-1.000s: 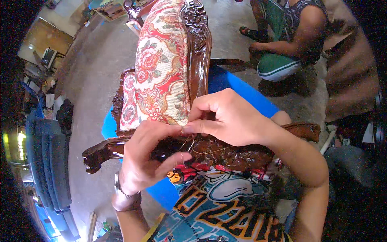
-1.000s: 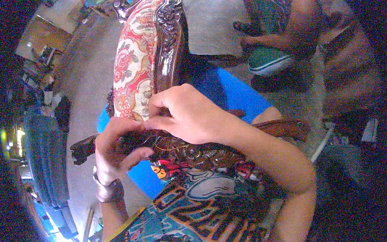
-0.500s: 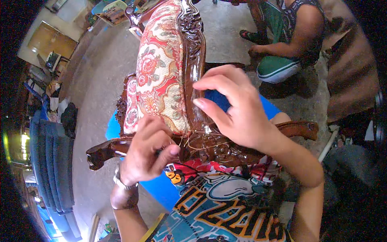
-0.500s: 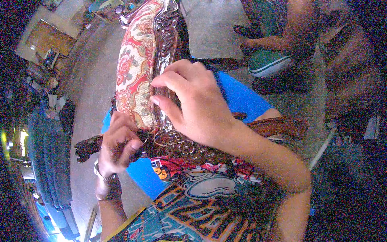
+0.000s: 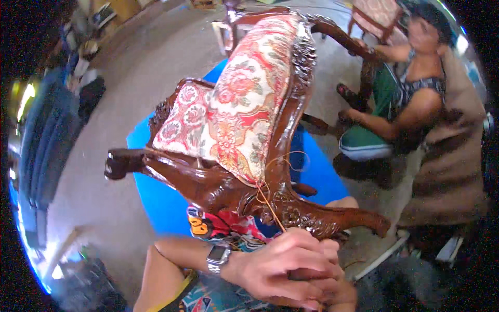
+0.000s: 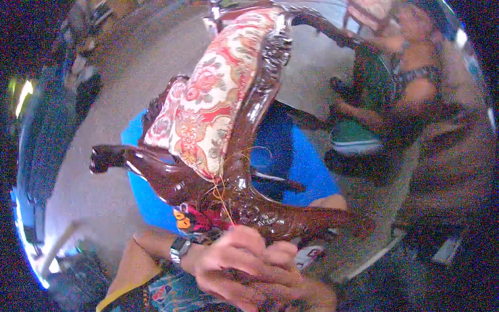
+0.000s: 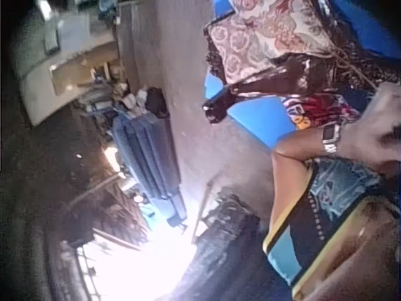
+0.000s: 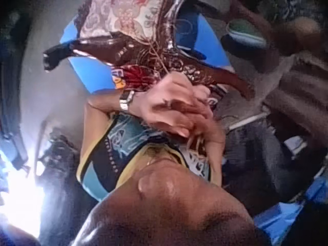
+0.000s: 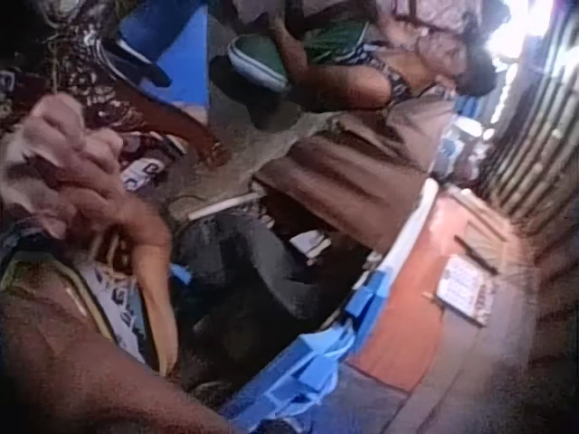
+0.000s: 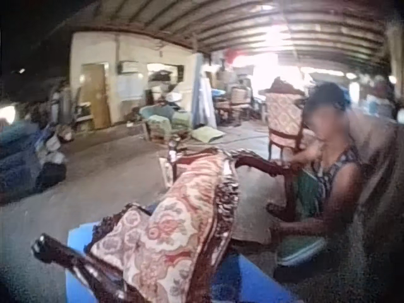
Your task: The person trims the upholstery fabric on a wooden chair using a utility knife, then stitches the edge of the fabric along the chair frame using a needle and thread.
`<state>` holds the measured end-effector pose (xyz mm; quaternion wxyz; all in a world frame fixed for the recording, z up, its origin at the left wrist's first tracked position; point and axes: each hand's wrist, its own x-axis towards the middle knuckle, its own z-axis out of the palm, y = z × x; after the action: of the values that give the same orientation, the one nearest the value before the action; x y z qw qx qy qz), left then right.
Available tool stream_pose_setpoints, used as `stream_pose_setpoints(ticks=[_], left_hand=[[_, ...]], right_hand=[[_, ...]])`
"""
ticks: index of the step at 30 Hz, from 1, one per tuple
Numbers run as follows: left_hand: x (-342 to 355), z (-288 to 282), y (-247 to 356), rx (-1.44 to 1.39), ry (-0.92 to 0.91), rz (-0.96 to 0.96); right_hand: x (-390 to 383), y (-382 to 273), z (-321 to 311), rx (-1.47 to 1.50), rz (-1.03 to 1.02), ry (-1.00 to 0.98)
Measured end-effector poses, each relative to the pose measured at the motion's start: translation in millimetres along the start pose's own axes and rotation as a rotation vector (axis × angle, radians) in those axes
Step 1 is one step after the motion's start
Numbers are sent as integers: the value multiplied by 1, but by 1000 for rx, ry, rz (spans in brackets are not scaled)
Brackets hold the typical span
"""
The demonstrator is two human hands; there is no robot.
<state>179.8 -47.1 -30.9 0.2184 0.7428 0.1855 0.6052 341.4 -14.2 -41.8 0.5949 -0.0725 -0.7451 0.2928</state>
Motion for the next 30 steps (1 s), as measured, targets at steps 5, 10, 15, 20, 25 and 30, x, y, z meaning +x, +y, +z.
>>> stream_pose_setpoints(ticks=[5,10,15,20,25,30], left_hand=[[24,-6,1,375,-391,-162],[30,-47,26,872,-470,-158],[39,-49,44,1352,-283,-536],[52,-42,67,1489,-590,-1077],[40,-41,51,1114,-628,-927],[30,-39,40,890,-587,-861]], right_hand=[[-15,-37,-97,707,355,486],[-10,-59,-180,675,309,701],[-38,2,-138,515,301,481],[-42,58,-86,73,114,277],[-12,71,-75,-339,82,129],[0,90,-70,-407,-45,170]])
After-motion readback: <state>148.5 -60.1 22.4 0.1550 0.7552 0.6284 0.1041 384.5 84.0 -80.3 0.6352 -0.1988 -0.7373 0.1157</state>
